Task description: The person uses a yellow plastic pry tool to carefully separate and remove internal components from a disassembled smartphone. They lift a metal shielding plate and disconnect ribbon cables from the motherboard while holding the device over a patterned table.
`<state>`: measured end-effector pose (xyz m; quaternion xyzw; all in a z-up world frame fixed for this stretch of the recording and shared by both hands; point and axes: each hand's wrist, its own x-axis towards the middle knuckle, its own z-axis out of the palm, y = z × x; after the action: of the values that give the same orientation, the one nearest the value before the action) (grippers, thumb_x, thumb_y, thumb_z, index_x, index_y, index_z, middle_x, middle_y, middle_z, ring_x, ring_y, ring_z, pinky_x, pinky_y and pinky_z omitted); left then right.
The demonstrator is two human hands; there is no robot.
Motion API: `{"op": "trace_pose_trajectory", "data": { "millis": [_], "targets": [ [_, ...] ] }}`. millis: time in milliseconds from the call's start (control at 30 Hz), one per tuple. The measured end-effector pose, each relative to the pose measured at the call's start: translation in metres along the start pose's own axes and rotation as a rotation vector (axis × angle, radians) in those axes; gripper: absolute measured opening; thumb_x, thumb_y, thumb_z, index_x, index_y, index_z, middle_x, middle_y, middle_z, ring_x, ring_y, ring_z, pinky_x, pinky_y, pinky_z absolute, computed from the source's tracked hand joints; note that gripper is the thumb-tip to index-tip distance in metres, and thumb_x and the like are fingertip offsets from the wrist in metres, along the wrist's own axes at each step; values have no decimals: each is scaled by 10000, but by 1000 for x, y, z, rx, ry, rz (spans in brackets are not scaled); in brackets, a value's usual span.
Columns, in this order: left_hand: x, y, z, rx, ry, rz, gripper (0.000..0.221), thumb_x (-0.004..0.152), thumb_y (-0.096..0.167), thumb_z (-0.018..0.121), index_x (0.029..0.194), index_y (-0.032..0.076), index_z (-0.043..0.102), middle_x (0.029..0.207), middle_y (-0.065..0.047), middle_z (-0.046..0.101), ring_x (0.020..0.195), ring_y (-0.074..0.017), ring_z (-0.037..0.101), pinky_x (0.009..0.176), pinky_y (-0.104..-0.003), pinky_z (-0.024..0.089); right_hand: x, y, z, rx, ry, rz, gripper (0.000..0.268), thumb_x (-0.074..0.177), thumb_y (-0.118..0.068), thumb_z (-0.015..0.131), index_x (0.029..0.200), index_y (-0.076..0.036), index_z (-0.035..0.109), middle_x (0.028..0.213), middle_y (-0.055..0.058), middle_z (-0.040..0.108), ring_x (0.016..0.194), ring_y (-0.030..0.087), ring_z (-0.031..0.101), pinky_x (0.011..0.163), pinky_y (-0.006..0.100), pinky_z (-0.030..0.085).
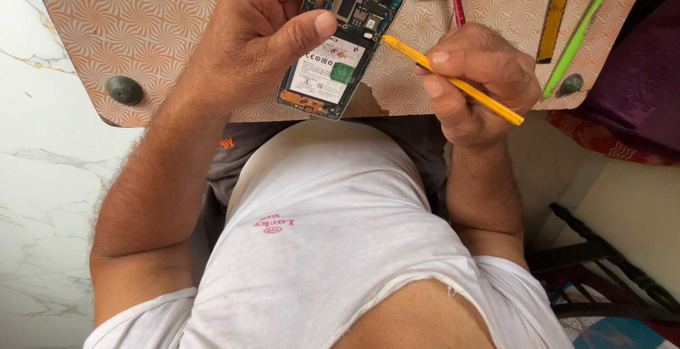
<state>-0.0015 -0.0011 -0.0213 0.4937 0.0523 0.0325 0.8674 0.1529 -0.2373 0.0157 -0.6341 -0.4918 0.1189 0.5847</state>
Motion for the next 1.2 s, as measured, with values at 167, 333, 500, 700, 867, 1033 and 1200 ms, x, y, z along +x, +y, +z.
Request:
{"op": "trace_pose_trajectory", "data": {
  "millis": [167, 333, 500, 700, 867, 1033, 1200],
  "targets": [
    [0, 0, 2, 6, 30, -3, 280, 1153, 142, 668, 1320, -67, 583, 1146, -45, 690, 1029, -57, 639, 941, -221, 562, 1, 2, 2, 37, 7, -12, 143, 995, -40, 699, 1098, 24, 623, 822, 164, 669, 685, 209, 685, 607, 286, 559],
    [2, 3, 3, 9, 17, 24, 305, 1101, 111, 648, 1343, -53, 559, 1218, -31, 663, 1088, -58, 622, 999, -231, 551, -2, 5, 3, 59, 5, -2, 143, 1002, -25, 695, 1110, 34, 621, 835, 159, 669, 701, 208, 683, 621, 285, 566],
    [0, 0, 2, -22, -6, 25, 273, 1152, 107, 669, 1343, -57, 565, 1209, -53, 681, 1073, -57, 639, 980, -224, 562, -5, 6, 3, 120, 18, 60, 144, 1010, -36, 696, 1111, 34, 621, 856, 155, 673, 707, 200, 684, 622, 269, 567],
    [-2, -3, 0, 27, -7, 45, 239, 1168, 116, 677, 1317, -47, 584, 1151, -49, 704, 1035, -49, 656, 946, -220, 576, -3, 5, 3, 190, 13, 65, 146, 986, -50, 709, 1077, 23, 621, 852, 149, 656, 689, 195, 679, 613, 272, 578],
    [-1, -3, 4, 36, 56, 6, 190, 1147, 64, 675, 1284, -52, 613, 1099, -45, 713, 973, -46, 660, 895, -216, 578, 3, 4, 5, 179, -6, 82, 141, 1004, -33, 706, 1095, 29, 617, 872, 157, 663, 700, 200, 673, 627, 277, 569],
    [0, -1, 6, 63, 65, -1, 201, 1107, -6, 668, 1297, -39, 610, 1123, -35, 713, 961, -40, 667, 865, -208, 587, 5, 5, 6, 171, -21, 93, 143, 1022, -30, 700, 1117, 31, 613, 901, 169, 669, 720, 204, 674, 655, 279, 568],
    [-1, -2, 5, 72, 61, 1, 200, 1105, -18, 670, 1296, -33, 616, 1083, -26, 703, 955, -35, 653, 848, -200, 573, 6, 6, 3, 145, -38, 93, 121, 1004, -16, 690, 1087, 22, 612, 880, 155, 667, 697, 206, 679, 638, 277, 566]
  ]
}}
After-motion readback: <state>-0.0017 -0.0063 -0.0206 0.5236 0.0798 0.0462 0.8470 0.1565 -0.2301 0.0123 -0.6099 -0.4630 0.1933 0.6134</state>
